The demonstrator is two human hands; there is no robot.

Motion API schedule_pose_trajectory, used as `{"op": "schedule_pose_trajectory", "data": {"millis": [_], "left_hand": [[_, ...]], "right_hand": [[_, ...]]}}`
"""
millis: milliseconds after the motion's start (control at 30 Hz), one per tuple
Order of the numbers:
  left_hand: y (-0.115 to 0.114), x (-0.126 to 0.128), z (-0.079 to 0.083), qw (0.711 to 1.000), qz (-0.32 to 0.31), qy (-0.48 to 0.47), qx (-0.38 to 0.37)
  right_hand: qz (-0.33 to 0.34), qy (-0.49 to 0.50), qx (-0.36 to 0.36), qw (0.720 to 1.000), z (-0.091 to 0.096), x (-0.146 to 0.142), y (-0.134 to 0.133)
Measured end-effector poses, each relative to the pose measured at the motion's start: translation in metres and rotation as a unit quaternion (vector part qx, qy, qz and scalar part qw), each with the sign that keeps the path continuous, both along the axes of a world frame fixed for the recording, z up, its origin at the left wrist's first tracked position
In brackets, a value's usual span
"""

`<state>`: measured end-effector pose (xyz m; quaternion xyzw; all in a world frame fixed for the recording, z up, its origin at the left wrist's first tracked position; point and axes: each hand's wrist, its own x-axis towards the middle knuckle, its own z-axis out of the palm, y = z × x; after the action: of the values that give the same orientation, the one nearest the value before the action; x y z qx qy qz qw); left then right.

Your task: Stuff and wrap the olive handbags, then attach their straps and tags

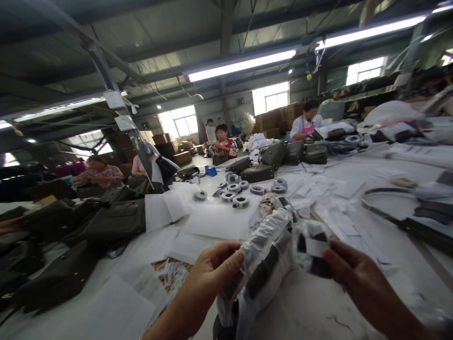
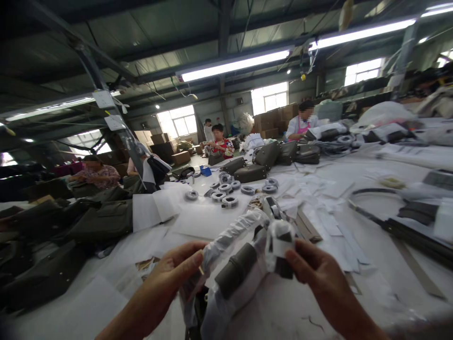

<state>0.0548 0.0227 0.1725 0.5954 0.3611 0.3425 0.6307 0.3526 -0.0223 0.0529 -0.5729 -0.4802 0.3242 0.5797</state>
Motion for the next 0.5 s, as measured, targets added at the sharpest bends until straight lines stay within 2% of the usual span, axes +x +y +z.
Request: {"op": "schedule_pose_trajectory", "data": {"millis": [100, 200, 333, 400, 500], "left_hand": [[-0.001, 0.006, 0.002, 0.999, -0.001, 0.022, 0.025], [0.002, 0.012, -0.001, 0.996, 0.021, 0.050, 0.073], [0.008, 0.016, -0.003, 0.984, 0.053, 0.095, 0.142], [0.010, 0.017, -0.001, 0.979, 0.062, 0.102, 0.166], [0.012, 0.016, 0.002, 0.971, 0.078, 0.100, 0.203]], "right_hand": [[0.094, 0.039, -0.027, 0.994, 0.006, -0.050, -0.018], [0.160, 0.123, -0.011, 0.979, 0.020, -0.085, -0.008], [0.229, 0.258, 0.009, 0.939, 0.041, -0.107, 0.006], [0.252, 0.282, 0.020, 0.926, 0.051, -0.113, 0.008], [0.255, 0.274, 0.047, 0.926, 0.063, -0.117, 0.004]]}}
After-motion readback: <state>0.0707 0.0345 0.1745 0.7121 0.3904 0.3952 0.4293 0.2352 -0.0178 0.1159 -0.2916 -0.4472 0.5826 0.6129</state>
